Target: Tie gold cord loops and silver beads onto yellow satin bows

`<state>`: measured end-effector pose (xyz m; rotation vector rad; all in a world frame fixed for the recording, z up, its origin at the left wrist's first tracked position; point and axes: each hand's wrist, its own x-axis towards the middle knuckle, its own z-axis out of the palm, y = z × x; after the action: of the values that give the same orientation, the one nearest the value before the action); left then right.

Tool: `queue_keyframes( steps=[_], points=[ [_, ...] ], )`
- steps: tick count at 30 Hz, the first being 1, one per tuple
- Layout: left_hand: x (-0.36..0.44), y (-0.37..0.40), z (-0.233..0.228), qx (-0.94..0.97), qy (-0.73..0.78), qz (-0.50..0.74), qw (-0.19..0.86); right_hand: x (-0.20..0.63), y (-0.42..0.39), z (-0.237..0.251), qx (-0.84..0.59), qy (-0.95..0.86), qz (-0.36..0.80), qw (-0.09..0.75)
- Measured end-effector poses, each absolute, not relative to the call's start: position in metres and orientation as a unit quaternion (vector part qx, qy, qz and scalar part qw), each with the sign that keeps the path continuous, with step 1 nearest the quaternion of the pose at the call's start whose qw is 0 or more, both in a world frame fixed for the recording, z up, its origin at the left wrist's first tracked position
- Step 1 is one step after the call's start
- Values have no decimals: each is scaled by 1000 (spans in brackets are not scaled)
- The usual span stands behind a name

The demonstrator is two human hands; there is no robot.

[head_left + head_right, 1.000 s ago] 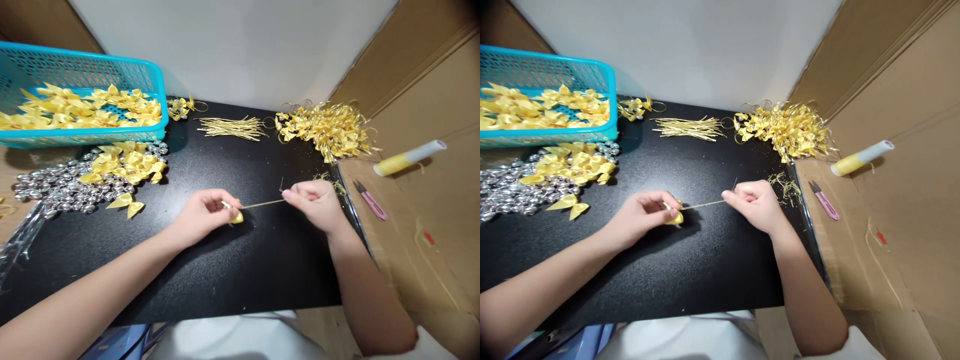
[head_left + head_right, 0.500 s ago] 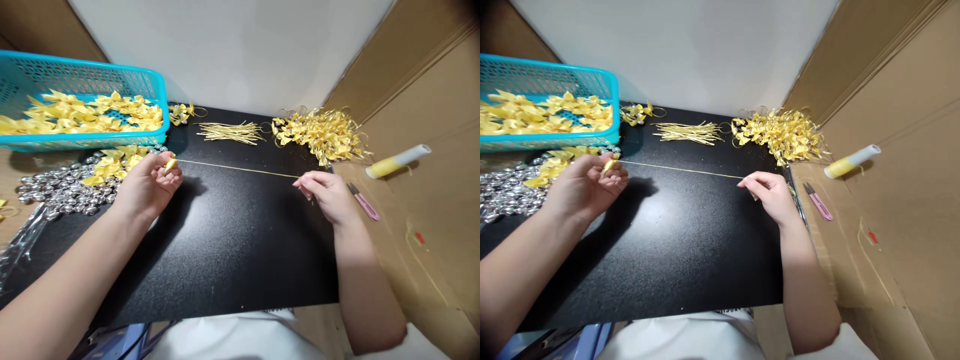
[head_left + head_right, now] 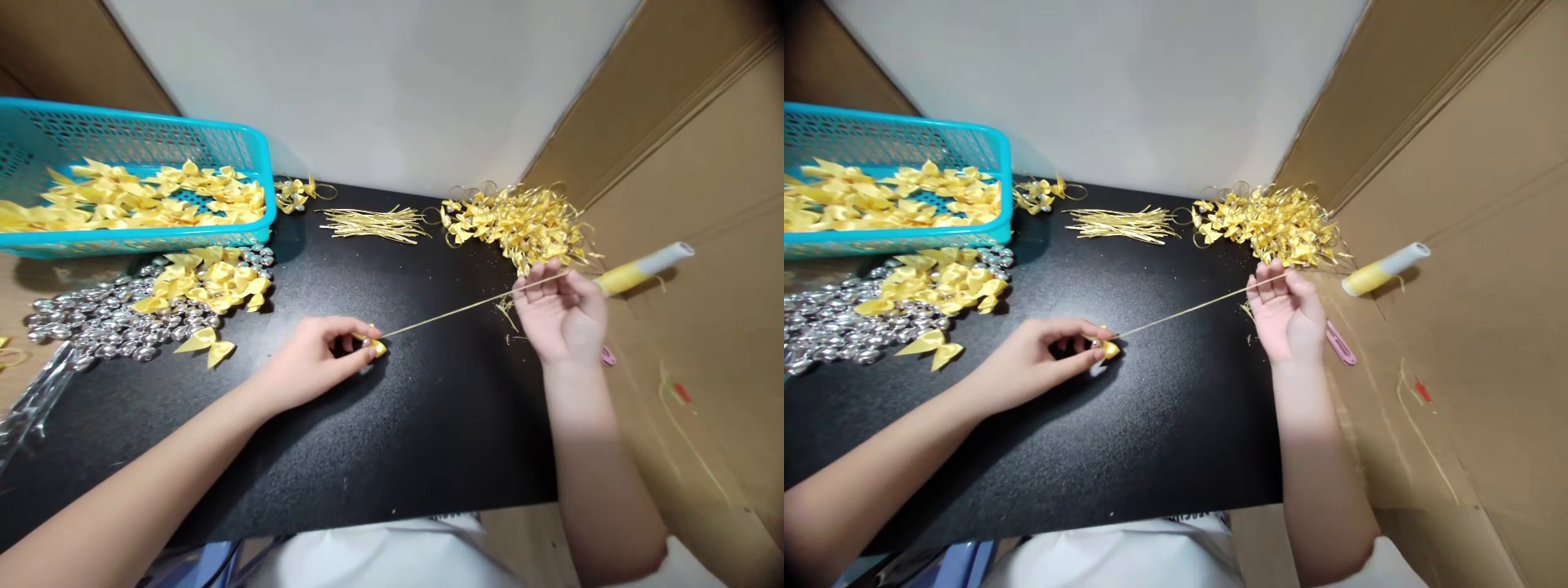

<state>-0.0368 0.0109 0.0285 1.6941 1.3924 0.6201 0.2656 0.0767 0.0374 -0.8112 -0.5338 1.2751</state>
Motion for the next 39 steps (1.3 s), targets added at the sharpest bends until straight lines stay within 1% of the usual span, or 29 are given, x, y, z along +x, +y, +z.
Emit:
queue_keyframes(
  steps=[5, 8, 11, 14, 18, 20, 23, 25, 30, 32, 39],
  points=[
    [-34, 10, 21, 779, 483, 228, 329, 266, 78, 37, -374, -213, 554, 713],
    [-35, 11, 20, 794, 492, 221, 280, 262, 77, 36, -394, -225, 542, 707],
    [-44, 15, 28, 794, 517, 210, 241, 256, 76, 34, -407, -263, 525, 700],
    [-75, 22, 44, 800, 545, 190, 166, 252, 75, 31, -416, -301, 500, 698],
    [-146, 22, 60, 805, 575, 132, 59, 249, 74, 28, -420, -330, 479, 697],
    [-177, 14, 61, 795, 597, 97, 55, 246, 73, 27, -425, -350, 462, 696],
    [-199, 3, 54, 779, 612, 75, 109, 242, 72, 27, -431, -358, 452, 694],
    [-198, 2, 50, 790, 598, 84, 110, 241, 73, 28, -429, -355, 462, 690],
    [-174, 30, 46, 825, 551, 118, 42, 247, 75, 31, -408, -338, 483, 697],
    [-166, 44, 47, 828, 553, 87, 16, 251, 75, 32, -401, -330, 491, 699],
    [-163, 64, 45, 836, 546, 57, 28, 255, 75, 33, -389, -311, 508, 703]
  ],
)
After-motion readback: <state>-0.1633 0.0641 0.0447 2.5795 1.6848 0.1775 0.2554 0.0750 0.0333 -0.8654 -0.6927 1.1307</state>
